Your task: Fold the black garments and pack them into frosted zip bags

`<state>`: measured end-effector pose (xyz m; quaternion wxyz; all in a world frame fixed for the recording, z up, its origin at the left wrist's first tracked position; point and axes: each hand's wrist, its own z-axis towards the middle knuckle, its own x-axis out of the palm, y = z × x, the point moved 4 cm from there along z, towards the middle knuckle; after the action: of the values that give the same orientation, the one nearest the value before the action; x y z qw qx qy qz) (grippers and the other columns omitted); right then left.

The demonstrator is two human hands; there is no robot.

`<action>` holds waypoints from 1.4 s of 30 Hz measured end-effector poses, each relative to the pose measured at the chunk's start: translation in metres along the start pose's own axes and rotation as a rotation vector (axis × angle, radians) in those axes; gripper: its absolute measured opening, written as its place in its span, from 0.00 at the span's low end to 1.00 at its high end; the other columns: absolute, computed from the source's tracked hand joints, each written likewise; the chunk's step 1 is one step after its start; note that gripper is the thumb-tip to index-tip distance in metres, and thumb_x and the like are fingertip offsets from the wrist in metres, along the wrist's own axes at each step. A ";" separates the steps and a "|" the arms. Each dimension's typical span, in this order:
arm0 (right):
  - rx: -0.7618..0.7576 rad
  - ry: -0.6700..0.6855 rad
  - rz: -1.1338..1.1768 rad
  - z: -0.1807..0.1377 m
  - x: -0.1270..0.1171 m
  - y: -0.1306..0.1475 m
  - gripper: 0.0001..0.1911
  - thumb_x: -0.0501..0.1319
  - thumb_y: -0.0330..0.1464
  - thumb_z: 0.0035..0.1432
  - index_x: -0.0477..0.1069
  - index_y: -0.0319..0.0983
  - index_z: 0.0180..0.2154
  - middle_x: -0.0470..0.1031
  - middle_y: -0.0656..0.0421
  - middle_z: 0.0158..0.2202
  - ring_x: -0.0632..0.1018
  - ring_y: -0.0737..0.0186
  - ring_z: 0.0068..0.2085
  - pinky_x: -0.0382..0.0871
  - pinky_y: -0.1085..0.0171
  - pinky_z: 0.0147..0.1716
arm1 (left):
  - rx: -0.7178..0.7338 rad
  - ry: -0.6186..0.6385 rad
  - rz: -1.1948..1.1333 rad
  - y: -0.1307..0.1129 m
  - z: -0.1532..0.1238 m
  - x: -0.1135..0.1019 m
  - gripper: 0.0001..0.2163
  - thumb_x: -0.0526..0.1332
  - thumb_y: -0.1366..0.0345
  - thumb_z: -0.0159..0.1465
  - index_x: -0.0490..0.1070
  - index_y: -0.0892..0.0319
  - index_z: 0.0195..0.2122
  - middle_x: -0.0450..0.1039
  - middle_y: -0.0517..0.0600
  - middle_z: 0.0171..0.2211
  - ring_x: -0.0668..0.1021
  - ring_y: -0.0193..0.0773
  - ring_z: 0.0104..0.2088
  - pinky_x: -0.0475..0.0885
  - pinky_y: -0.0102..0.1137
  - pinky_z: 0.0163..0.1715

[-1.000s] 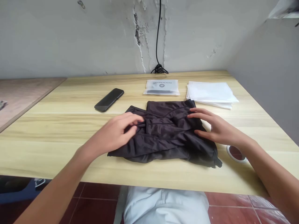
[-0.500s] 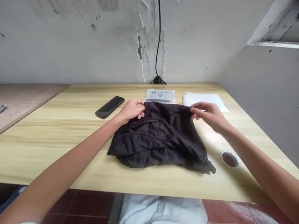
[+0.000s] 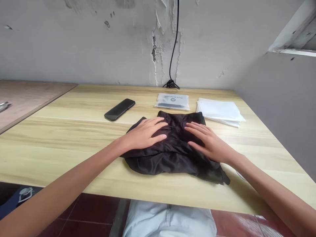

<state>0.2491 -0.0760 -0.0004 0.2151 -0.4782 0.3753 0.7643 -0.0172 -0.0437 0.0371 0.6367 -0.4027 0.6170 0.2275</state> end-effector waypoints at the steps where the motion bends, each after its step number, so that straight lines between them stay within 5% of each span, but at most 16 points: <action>1: 0.002 -0.020 0.034 -0.007 -0.006 0.005 0.26 0.55 0.43 0.75 0.65 0.41 0.68 0.68 0.46 0.70 0.71 0.44 0.70 0.68 0.44 0.68 | -0.008 -0.027 -0.006 0.000 -0.009 -0.007 0.25 0.52 0.46 0.75 0.69 0.50 0.67 0.63 0.52 0.73 0.66 0.50 0.71 0.58 0.44 0.70; 4: 0.004 0.054 0.112 -0.028 -0.016 0.018 0.22 0.61 0.43 0.72 0.72 0.41 0.62 0.77 0.47 0.61 0.81 0.47 0.58 0.80 0.51 0.55 | -0.066 0.025 -0.028 0.005 -0.039 -0.017 0.22 0.57 0.44 0.73 0.77 0.50 0.57 0.76 0.50 0.61 0.76 0.49 0.62 0.67 0.39 0.63; 7: 0.032 0.150 0.159 -0.045 -0.020 0.024 0.19 0.63 0.39 0.70 0.74 0.42 0.59 0.81 0.48 0.55 0.84 0.49 0.51 0.83 0.54 0.48 | -0.143 0.059 -0.085 0.014 -0.063 -0.019 0.24 0.60 0.42 0.70 0.74 0.47 0.62 0.77 0.50 0.60 0.77 0.49 0.60 0.72 0.36 0.56; 11: 0.079 0.115 0.228 -0.062 -0.034 0.026 0.17 0.58 0.31 0.71 0.76 0.47 0.58 0.82 0.53 0.52 0.85 0.56 0.44 0.83 0.61 0.39 | -0.123 -0.023 -0.124 0.012 -0.085 -0.024 0.20 0.61 0.51 0.72 0.73 0.44 0.63 0.78 0.48 0.58 0.78 0.47 0.58 0.73 0.35 0.55; 14: 0.071 0.150 0.212 -0.078 -0.044 0.029 0.18 0.57 0.28 0.71 0.77 0.48 0.55 0.83 0.54 0.51 0.86 0.56 0.45 0.84 0.62 0.40 | -0.044 0.027 -0.122 -0.003 -0.104 -0.027 0.14 0.60 0.58 0.72 0.79 0.43 0.56 0.80 0.46 0.56 0.79 0.46 0.57 0.72 0.35 0.58; 18: 0.040 0.357 0.209 -0.082 -0.052 0.033 0.16 0.60 0.31 0.70 0.79 0.51 0.54 0.84 0.59 0.53 0.87 0.54 0.48 0.85 0.60 0.44 | 0.025 0.218 -0.194 -0.015 -0.123 -0.025 0.12 0.65 0.57 0.69 0.81 0.40 0.53 0.81 0.45 0.53 0.81 0.44 0.53 0.75 0.31 0.51; 20: 0.053 0.358 0.245 -0.067 -0.058 0.034 0.14 0.60 0.35 0.71 0.79 0.50 0.53 0.85 0.59 0.52 0.87 0.53 0.47 0.86 0.61 0.42 | -0.038 0.150 -0.232 -0.008 -0.118 -0.028 0.10 0.63 0.53 0.70 0.81 0.42 0.49 0.81 0.45 0.52 0.82 0.43 0.51 0.76 0.30 0.48; 24: 0.067 0.187 0.257 -0.019 -0.056 0.037 0.16 0.56 0.41 0.75 0.78 0.48 0.55 0.83 0.55 0.56 0.85 0.51 0.51 0.85 0.58 0.44 | -0.268 -0.263 -0.161 0.027 -0.086 -0.036 0.14 0.56 0.51 0.73 0.79 0.50 0.44 0.82 0.48 0.48 0.82 0.45 0.46 0.74 0.34 0.45; 27: -0.039 0.159 0.153 0.007 -0.022 0.043 0.25 0.56 0.46 0.74 0.71 0.44 0.66 0.73 0.51 0.68 0.73 0.44 0.68 0.72 0.44 0.65 | -0.401 -0.211 -0.088 0.054 -0.061 -0.025 0.15 0.59 0.49 0.69 0.77 0.54 0.38 0.82 0.49 0.38 0.81 0.44 0.36 0.71 0.36 0.35; 30: -0.114 0.262 0.077 0.014 0.019 0.044 0.39 0.58 0.54 0.71 0.57 0.44 0.75 0.57 0.50 0.76 0.59 0.38 0.76 0.57 0.34 0.71 | -0.432 -0.122 -0.130 0.064 -0.048 -0.020 0.12 0.60 0.52 0.66 0.75 0.54 0.35 0.79 0.47 0.30 0.79 0.41 0.30 0.68 0.34 0.30; 32: -0.111 0.298 0.051 0.013 0.035 0.043 0.42 0.55 0.56 0.71 0.51 0.45 0.77 0.51 0.52 0.78 0.55 0.39 0.77 0.51 0.34 0.73 | -0.433 -0.176 -0.138 0.060 -0.046 -0.028 0.11 0.60 0.54 0.65 0.75 0.54 0.34 0.77 0.45 0.28 0.78 0.39 0.28 0.67 0.33 0.29; 38: -0.073 0.282 0.104 0.011 0.031 0.043 0.43 0.55 0.57 0.71 0.48 0.48 0.77 0.47 0.55 0.79 0.50 0.42 0.78 0.46 0.37 0.75 | -0.406 -0.572 0.116 0.045 -0.038 -0.055 0.13 0.55 0.56 0.71 0.77 0.55 0.44 0.79 0.49 0.34 0.79 0.42 0.35 0.70 0.36 0.40; 42: -0.017 0.221 0.160 0.012 0.017 0.040 0.40 0.53 0.55 0.73 0.47 0.48 0.78 0.46 0.56 0.80 0.49 0.45 0.79 0.45 0.39 0.75 | -0.346 -0.359 0.235 0.057 -0.020 -0.035 0.17 0.52 0.60 0.71 0.77 0.57 0.52 0.81 0.56 0.51 0.81 0.54 0.51 0.72 0.43 0.49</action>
<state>0.2069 -0.0924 0.0024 0.1067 -0.5300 0.4270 0.7249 -0.0783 -0.0198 0.0592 0.6266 -0.3843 0.4889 0.4698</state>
